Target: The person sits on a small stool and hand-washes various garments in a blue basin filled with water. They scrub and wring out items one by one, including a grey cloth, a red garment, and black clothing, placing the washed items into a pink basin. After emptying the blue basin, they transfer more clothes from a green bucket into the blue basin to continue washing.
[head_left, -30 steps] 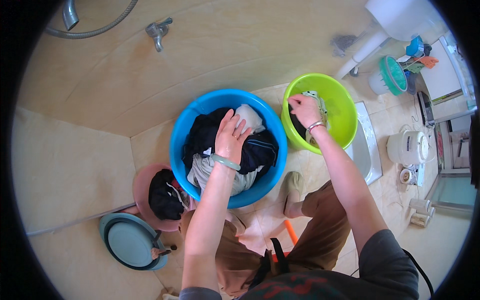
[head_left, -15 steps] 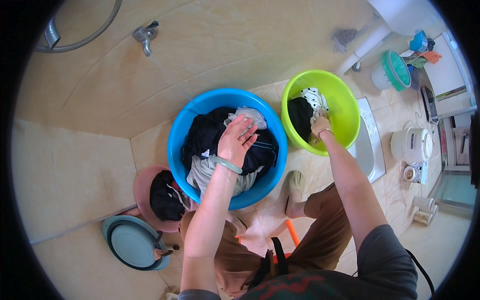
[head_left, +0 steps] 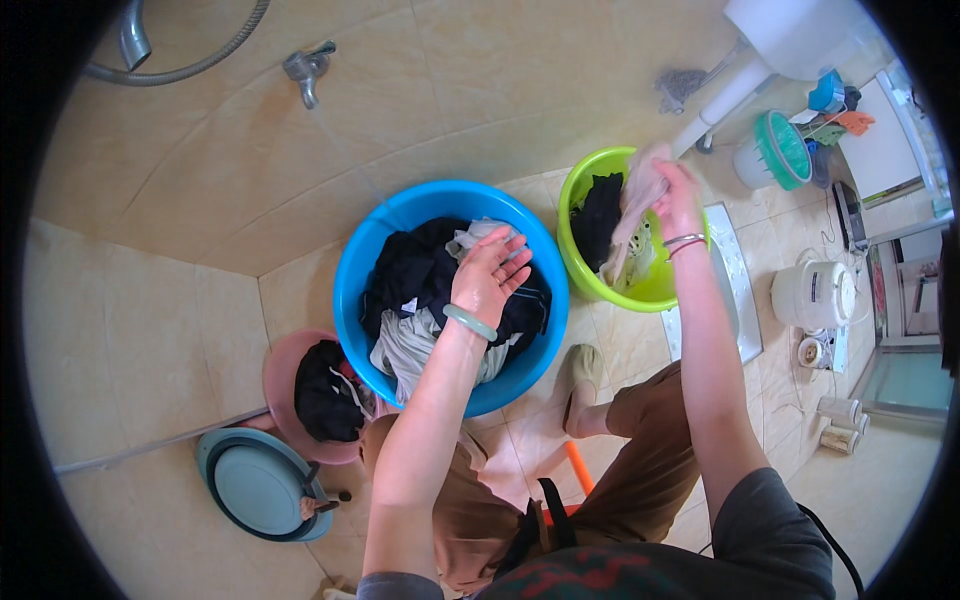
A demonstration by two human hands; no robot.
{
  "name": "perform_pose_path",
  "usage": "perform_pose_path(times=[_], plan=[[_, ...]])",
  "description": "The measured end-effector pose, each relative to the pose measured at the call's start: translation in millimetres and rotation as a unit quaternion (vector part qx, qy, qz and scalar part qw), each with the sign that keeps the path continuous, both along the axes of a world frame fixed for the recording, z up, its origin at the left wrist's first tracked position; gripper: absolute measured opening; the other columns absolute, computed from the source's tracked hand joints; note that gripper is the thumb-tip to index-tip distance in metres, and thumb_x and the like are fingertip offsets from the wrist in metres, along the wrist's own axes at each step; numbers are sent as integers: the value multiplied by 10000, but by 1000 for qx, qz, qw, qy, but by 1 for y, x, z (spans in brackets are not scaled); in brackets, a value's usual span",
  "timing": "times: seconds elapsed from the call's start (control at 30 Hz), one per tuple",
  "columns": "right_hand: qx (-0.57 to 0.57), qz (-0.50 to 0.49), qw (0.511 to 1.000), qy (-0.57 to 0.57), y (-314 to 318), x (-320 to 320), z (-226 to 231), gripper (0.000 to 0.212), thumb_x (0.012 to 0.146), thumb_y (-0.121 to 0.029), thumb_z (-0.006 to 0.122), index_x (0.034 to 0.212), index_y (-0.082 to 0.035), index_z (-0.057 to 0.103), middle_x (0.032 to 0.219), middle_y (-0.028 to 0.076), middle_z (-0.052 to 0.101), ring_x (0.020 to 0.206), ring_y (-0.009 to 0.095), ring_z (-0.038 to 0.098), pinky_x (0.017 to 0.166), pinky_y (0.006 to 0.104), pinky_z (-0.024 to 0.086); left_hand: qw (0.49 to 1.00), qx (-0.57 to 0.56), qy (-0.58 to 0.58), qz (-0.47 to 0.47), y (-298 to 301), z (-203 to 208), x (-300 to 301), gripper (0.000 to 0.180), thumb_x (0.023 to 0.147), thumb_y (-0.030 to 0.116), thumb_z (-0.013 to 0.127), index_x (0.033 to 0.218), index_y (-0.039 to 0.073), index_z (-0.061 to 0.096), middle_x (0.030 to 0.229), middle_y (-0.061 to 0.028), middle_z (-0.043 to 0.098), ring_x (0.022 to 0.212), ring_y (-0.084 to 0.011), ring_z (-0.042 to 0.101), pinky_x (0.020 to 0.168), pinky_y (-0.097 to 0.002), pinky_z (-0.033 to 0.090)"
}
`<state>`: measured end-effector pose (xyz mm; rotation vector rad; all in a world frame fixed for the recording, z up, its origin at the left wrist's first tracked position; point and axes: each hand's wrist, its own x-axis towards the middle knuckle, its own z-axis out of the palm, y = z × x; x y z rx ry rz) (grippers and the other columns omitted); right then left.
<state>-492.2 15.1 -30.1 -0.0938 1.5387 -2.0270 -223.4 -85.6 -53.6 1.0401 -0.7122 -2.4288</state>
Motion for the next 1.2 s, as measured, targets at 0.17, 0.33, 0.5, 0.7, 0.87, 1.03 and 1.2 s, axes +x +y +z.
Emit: perform_pose_path(times=[0.17, 0.33, 0.5, 0.7, 0.87, 1.03, 1.2], plan=[[-226, 168, 958, -48, 19, -5, 43, 252, 861, -154, 586, 1094, -62, 557, 1013, 55, 610, 891, 159, 582, 746, 290, 453, 1000, 2, 13, -24, 2, 0, 2, 364, 927, 259, 500, 1254, 103, 473, 1204, -104, 553, 1084, -257, 556, 884, -390, 474], [-277, 216, 925, -146, 1, 61, 78, 378, 918, -186, 539, 1241, -3, 467, 1184, 98, 538, 1055, 201, 516, 876, 365, 397, 999, 34, 22, -19, 1, 9, 10, 452, 926, 361, 518, 1301, 122, 437, 1245, -106, 525, 1125, -266, 535, 899, -410, 475], [-140, 342, 929, -33, -15, 105, 81, 290, 876, -215, 617, 1114, -54, 584, 823, -30, 595, 665, 54, 542, 558, 207, 430, 989, 77, 118, -43, -5, 37, 18, 460, 906, 411, 546, 1268, 142, 456, 1235, -77, 529, 1128, -249, 523, 868, -377, 491], [134, 561, 788, 215, -39, 122, 37, 260, 807, -234, 694, 899, -20, 579, 728, -3, 549, 579, 66, 496, 530, 222, 414, 988, -76, -134, -4, -28, -17, 62, 423, 844, 355, 618, 1187, 120, 540, 987, -48, 636, 886, -184, 611, 696, -306, 502], [304, 631, 620, 354, -36, 129, -20, 343, 736, -308, 691, 847, 6, 608, 773, 108, 657, 612, 173, 629, 588, 297, 497, 741, -489, -372, -271, -23, 1, 79, 501, 798, 414, 610, 1107, 19, 607, 992, -190, 652, 929, -320, 628, 816, -364, 483], [318, 635, 640, 293, -31, 140, -34, 300, 739, -355, 674, 847, -74, 679, 705, 69, 664, 600, 175, 634, 618, 317, 503, 568, -477, -467, -481, -14, 8, 86, 595, 811, 559, 518, 1086, 46, 639, 1047, -193, 639, 975, -348, 607, 861, -399, 455], [390, 321, 769, 393, -40, 86, -41, 242, 779, -346, 620, 858, -131, 700, 835, 92, 680, 799, 286, 649, 706, 380, 510, 596, -513, -507, -352, -12, 12, 78, 445, 841, 472, 526, 1127, 149, 635, 1251, -113, 550, 1086, -331, 560, 932, -404, 431]])
